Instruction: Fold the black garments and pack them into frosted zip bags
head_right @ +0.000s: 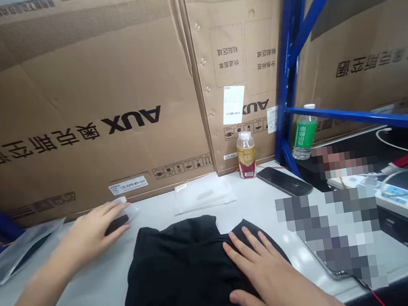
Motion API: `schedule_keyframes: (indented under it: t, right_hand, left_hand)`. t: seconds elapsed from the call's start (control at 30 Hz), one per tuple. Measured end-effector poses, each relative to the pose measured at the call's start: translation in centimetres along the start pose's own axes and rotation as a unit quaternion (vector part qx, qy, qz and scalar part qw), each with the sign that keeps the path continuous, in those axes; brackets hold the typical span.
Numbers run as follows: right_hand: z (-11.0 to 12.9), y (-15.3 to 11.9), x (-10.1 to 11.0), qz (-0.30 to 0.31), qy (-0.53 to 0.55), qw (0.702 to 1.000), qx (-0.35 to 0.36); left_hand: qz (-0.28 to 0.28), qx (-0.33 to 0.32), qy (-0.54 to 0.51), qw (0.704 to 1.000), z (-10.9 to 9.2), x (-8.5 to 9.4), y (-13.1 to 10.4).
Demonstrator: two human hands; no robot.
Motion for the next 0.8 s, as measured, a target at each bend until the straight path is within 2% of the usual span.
schedule_keyframes:
  t: [0.07, 0.17, 0.23, 0.3, 0.37, 0.43, 0.53, 0.6, 0.67, 0.8]
  right_hand:
    - [0.0, 0.0, 0.7, 0.019, -0.001, 1.000, 0.003]
    - [-1.0, -0.6, 2.1, 0.008, 0.001, 1.000, -0.007]
    - [-1.8, -1.2, 3.5, -0.044, 0.001, 0.999, -0.003]
    - [-2.1, -1.7, 4.7, -0.099, -0.005, 0.995, 0.002]
    - [-1.5, -1.6, 5.6, -0.149, -0.009, 0.989, 0.010]
    - [0.0, -0.7, 6.1, -0.191, -0.012, 0.981, 0.041]
    - [2.9, 1.4, 5.8, -0.221, -0.032, 0.966, 0.132]
    - [3.4, 2.6, 5.1, -0.219, -0.043, 0.960, 0.169]
    - [2.2, 3.2, 4.5, -0.211, -0.058, 0.962, 0.166]
    - [-1.6, 2.4, 4.3, -0.197, -0.099, 0.966, 0.138]
  left_hand:
    - [0.007, 0.026, 0.015, 1.000, 3.1, -1.5, 2.1]
    - [0.005, 0.042, 0.015, 0.999, 5.2, -2.7, 3.0]
    - [-0.046, 0.068, 0.022, 0.996, 5.7, -1.4, 2.5]
    - [-0.129, 0.074, 0.020, 0.989, 4.7, 1.2, 1.4]
    - [-0.195, 0.027, 0.005, 0.980, 1.5, 3.9, -0.1]
    - [-0.197, -0.077, -0.017, 0.977, -4.1, 5.2, -1.7]
    - [-0.190, -0.257, -0.079, 0.944, -13.4, 5.7, -4.8]
    - [-0.135, -0.326, -0.119, 0.928, -17.8, 4.3, -5.9]
    - [-0.074, -0.337, -0.158, 0.925, -19.6, 2.4, -5.7]
    - [0.099, -0.342, -0.150, 0.923, -18.6, -2.6, -4.8]
Point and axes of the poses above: each hand's wrist, its own y-axis towards the middle knuckle, its own x-axis out of the back of the hand, z = x × y, the point moved 8 cm from there along y, towards the middle knuckle, and after that the axes turned 11 degrees about x, right-handed, at the moved point
